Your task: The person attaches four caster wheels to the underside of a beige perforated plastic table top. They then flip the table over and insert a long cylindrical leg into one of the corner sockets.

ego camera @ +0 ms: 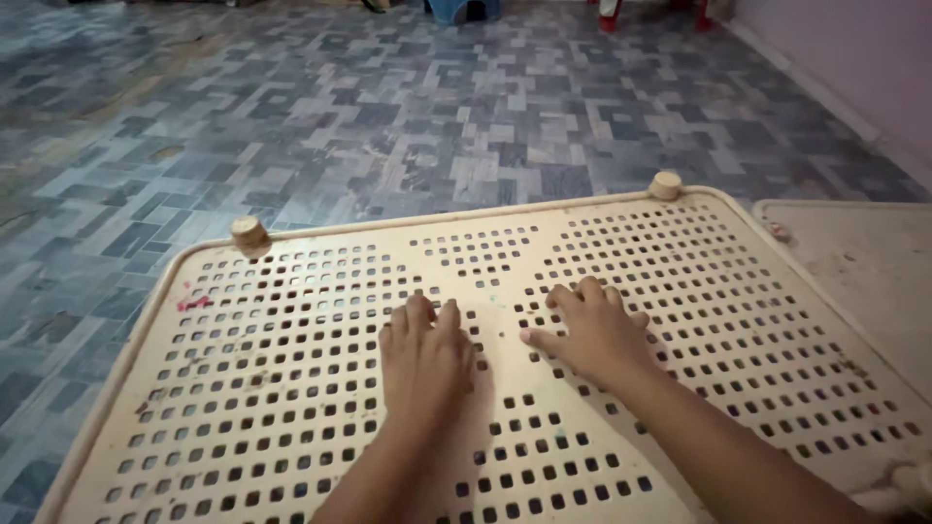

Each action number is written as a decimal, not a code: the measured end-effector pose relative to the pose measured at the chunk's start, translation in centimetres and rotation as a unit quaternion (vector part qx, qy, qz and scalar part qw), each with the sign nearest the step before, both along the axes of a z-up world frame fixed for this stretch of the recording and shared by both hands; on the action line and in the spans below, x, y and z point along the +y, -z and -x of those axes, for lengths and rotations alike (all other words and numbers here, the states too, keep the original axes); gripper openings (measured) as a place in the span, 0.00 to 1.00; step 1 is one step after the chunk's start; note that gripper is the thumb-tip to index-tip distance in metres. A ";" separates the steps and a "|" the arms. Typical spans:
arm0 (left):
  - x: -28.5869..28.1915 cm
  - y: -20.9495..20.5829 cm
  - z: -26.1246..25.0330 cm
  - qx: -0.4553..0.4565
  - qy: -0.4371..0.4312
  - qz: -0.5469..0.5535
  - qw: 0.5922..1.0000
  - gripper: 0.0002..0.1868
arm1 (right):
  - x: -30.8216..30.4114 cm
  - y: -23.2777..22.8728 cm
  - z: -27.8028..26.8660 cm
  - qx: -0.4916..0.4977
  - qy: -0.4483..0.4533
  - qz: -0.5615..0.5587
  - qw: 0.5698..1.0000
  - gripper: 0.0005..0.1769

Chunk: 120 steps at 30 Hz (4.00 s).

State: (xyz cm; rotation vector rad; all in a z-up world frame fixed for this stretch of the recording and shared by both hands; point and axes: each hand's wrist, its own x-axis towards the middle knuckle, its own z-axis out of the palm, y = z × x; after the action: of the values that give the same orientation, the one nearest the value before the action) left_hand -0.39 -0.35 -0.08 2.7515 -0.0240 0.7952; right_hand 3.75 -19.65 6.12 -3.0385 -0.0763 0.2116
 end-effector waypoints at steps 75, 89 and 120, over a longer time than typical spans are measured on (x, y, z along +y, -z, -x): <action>-3.8 -6.1 14.1 0.474 0.003 -0.167 0.865 0.65 | -16.1 4.1 13.3 -0.043 -0.211 -0.056 0.975 0.41; -23.8 -7.9 11.7 0.273 0.248 -0.076 0.926 0.49 | -27.4 -0.7 15.3 -0.155 -0.007 0.049 0.987 0.36; -43.4 -6.6 12.5 0.283 0.400 -0.166 0.856 0.47 | -50.6 11.7 20.0 -0.186 0.369 -0.162 0.896 0.26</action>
State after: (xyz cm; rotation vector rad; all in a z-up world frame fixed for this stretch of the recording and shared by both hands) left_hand -12.85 -43.73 6.50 2.7388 -1.1846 -0.2738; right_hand -16.21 -70.24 -5.56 -2.5025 0.8982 -0.3984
